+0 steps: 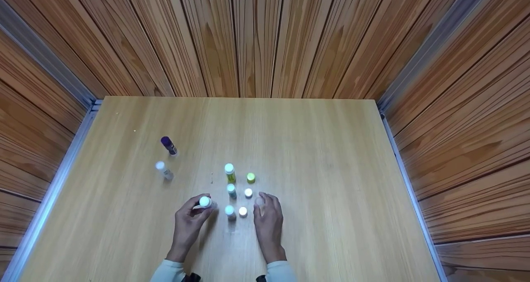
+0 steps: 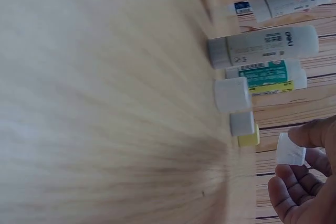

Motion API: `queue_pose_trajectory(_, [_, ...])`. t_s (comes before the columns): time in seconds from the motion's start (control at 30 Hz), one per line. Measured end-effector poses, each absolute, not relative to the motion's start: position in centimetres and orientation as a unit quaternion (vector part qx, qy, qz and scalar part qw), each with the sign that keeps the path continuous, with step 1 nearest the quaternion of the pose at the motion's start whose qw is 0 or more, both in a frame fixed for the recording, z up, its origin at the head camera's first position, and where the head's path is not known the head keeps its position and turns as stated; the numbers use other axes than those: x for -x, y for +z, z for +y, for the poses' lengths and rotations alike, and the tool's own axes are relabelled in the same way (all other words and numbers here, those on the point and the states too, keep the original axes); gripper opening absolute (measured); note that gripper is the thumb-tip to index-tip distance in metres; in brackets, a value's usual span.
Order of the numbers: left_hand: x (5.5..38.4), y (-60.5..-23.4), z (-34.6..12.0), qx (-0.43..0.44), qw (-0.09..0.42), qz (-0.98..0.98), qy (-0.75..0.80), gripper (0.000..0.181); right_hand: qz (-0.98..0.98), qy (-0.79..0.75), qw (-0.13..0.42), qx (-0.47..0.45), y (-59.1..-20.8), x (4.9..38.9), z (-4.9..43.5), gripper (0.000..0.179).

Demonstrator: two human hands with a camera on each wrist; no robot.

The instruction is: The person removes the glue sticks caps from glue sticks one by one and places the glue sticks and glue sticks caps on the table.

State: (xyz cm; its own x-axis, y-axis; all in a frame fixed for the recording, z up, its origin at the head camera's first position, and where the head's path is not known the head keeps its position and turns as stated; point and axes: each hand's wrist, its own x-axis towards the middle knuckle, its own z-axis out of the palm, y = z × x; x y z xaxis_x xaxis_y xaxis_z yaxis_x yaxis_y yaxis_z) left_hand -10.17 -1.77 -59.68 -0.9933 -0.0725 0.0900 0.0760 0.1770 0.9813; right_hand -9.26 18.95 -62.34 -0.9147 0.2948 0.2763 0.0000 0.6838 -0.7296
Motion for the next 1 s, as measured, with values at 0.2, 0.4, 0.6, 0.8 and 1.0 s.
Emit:
queue_pose_trajectory(0.2, [10.9,-61.8,-1.6,0.003,0.059,-0.773,-0.632,0.031,-0.913,0.36,0.172,0.087,-62.7,9.7,18.7,0.033])
queue_pose_trajectory(0.4, [11.0,-62.4,-1.3,-0.011,0.061,-0.783,-0.619,0.032,-0.92,0.342,0.172,0.085,-63.2,9.9,18.5,0.031])
queue_pose_trajectory(0.6, [10.9,-62.9,-1.2,-0.019,0.063,-0.787,-0.613,0.033,-0.924,0.339,0.15,0.097,-63.5,9.9,18.5,0.029])
queue_pose_trajectory(0.8, [11.1,-63.2,-1.2,-0.022,0.062,-0.804,-0.591,0.032,-0.925,0.345,0.119,0.11,-63.4,10.1,18.5,0.028])
queue_pose_trajectory(1.0, [11.3,-63.6,-1.3,-0.023,0.061,-0.802,-0.594,0.03,-0.927,0.339,0.11,0.116,-63.8,10.2,18.4,0.028])
